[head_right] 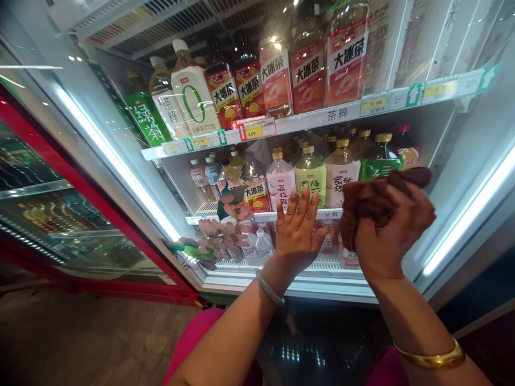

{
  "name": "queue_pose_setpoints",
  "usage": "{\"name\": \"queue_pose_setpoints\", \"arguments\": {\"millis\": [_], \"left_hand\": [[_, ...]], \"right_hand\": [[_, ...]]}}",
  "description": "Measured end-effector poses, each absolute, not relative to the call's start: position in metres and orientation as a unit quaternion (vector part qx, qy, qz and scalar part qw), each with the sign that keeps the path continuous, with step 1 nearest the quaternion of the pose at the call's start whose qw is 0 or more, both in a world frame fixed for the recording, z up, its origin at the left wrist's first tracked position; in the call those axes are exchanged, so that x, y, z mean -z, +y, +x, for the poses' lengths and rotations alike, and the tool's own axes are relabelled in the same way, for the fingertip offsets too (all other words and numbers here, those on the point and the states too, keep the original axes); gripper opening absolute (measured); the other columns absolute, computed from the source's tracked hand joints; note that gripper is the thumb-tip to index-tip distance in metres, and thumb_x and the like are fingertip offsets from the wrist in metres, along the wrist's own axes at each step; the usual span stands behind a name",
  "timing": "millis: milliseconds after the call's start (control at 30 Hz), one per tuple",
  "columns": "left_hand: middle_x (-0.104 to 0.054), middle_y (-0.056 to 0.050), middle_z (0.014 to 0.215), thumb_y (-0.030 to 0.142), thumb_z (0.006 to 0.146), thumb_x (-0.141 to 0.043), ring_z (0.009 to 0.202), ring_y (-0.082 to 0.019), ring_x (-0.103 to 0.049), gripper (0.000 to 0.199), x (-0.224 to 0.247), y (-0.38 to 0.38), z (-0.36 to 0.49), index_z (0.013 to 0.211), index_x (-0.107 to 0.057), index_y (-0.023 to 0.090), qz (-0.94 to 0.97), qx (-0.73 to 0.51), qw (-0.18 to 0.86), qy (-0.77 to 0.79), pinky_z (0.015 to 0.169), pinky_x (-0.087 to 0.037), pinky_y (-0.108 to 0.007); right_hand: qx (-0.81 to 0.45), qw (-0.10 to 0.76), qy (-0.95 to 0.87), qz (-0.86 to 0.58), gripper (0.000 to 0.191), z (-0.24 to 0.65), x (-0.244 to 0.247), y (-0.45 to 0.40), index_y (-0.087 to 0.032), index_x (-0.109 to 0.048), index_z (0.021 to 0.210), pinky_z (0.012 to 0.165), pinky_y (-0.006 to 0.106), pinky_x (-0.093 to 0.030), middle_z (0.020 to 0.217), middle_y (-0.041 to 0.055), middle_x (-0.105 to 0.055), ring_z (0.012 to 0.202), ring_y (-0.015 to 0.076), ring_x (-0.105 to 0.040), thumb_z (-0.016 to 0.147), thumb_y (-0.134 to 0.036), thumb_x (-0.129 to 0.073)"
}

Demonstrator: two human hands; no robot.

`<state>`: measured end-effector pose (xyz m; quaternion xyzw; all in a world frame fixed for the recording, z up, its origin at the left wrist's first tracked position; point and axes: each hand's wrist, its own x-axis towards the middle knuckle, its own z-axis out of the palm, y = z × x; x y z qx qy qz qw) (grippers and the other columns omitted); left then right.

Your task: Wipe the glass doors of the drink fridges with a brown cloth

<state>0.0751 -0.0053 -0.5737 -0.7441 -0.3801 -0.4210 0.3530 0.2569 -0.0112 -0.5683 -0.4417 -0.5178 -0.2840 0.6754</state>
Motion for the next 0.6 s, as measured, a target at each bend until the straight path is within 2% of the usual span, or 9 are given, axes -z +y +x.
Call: {"name": "queue_pose_setpoints", "arguments": {"millis": [67, 167, 233, 300, 400, 500, 600], "left_hand": [[-0.044, -0.011, 0.167, 0.045, 0.102, -0.047, 0.166, -0.025, -0.010, 0.068, 0.574, -0.006, 0.074, 0.161, -0.042, 0.012, -0.744, 0.429, 0.351, -0.373, 0.136, -0.004, -0.049], [-0.043, -0.012, 0.168, 0.044, 0.100, -0.050, 0.166, -0.026, -0.014, 0.071, 0.574, -0.006, 0.072, 0.162, -0.040, 0.011, -0.753, 0.419, 0.342, -0.375, 0.136, -0.003, -0.048], [-0.042, -0.014, 0.168, 0.044, 0.100, -0.052, 0.165, -0.026, -0.017, 0.072, 0.574, -0.007, 0.068, 0.162, -0.039, 0.009, -0.758, 0.411, 0.338, -0.377, 0.136, -0.004, -0.047], [-0.042, -0.015, 0.168, 0.046, 0.101, -0.050, 0.165, -0.026, -0.019, 0.071, 0.573, -0.007, 0.063, 0.161, -0.040, 0.010, -0.760, 0.409, 0.341, -0.372, 0.135, -0.004, -0.046], [-0.045, -0.014, 0.166, 0.051, 0.102, -0.050, 0.165, -0.025, -0.017, 0.070, 0.570, -0.007, 0.055, 0.160, -0.044, 0.012, -0.760, 0.395, 0.361, -0.369, 0.135, -0.003, -0.047], [-0.046, -0.011, 0.166, 0.055, 0.102, -0.049, 0.166, -0.022, -0.013, 0.069, 0.566, -0.007, 0.048, 0.158, -0.048, 0.014, -0.764, 0.375, 0.385, -0.356, 0.136, -0.004, -0.043], [-0.047, -0.007, 0.166, 0.052, 0.103, -0.047, 0.166, -0.021, -0.011, 0.066, 0.565, -0.007, 0.043, 0.158, -0.047, 0.017, -0.756, 0.382, 0.389, -0.362, 0.136, 0.000, -0.046]], "right_hand": [[0.282, 0.703, -0.479, -0.444, 0.059, 0.251, 0.567, -0.010, -0.023, -0.060, 0.138, 0.112, 0.064, -0.044, 0.148, 0.0167, -0.054, 0.139, 0.0393, -0.052, 0.081, -0.025, -0.072], [0.310, 0.647, -0.534, -0.448, 0.051, 0.220, 0.577, -0.012, -0.024, -0.062, 0.135, 0.108, 0.065, -0.044, 0.139, 0.0149, -0.062, 0.132, 0.0400, -0.057, 0.085, -0.035, -0.064], [0.321, 0.619, -0.569, -0.436, 0.047, 0.201, 0.586, -0.014, -0.027, -0.061, 0.136, 0.105, 0.059, -0.047, 0.131, 0.0131, -0.067, 0.126, 0.0371, -0.061, 0.089, -0.033, -0.057], [0.352, 0.601, -0.583, -0.419, 0.048, 0.197, 0.591, -0.013, -0.029, -0.061, 0.138, 0.104, 0.053, -0.048, 0.126, 0.0108, -0.070, 0.123, 0.0333, -0.063, 0.090, -0.027, -0.059], [0.400, 0.566, -0.601, -0.397, 0.055, 0.218, 0.586, -0.009, -0.032, -0.061, 0.139, 0.112, 0.057, -0.043, 0.123, 0.0076, -0.071, 0.123, 0.0326, -0.064, 0.085, -0.028, -0.068], [0.358, 0.616, -0.569, -0.412, 0.054, 0.240, 0.569, -0.005, -0.031, -0.062, 0.139, 0.119, 0.066, -0.036, 0.134, 0.0085, -0.068, 0.134, 0.0372, -0.059, 0.085, -0.027, -0.064], [0.300, 0.661, -0.532, -0.436, 0.060, 0.232, 0.561, -0.007, -0.031, -0.058, 0.145, 0.123, 0.066, -0.034, 0.148, 0.0086, -0.061, 0.141, 0.0372, -0.054, 0.086, -0.021, -0.058]]}}
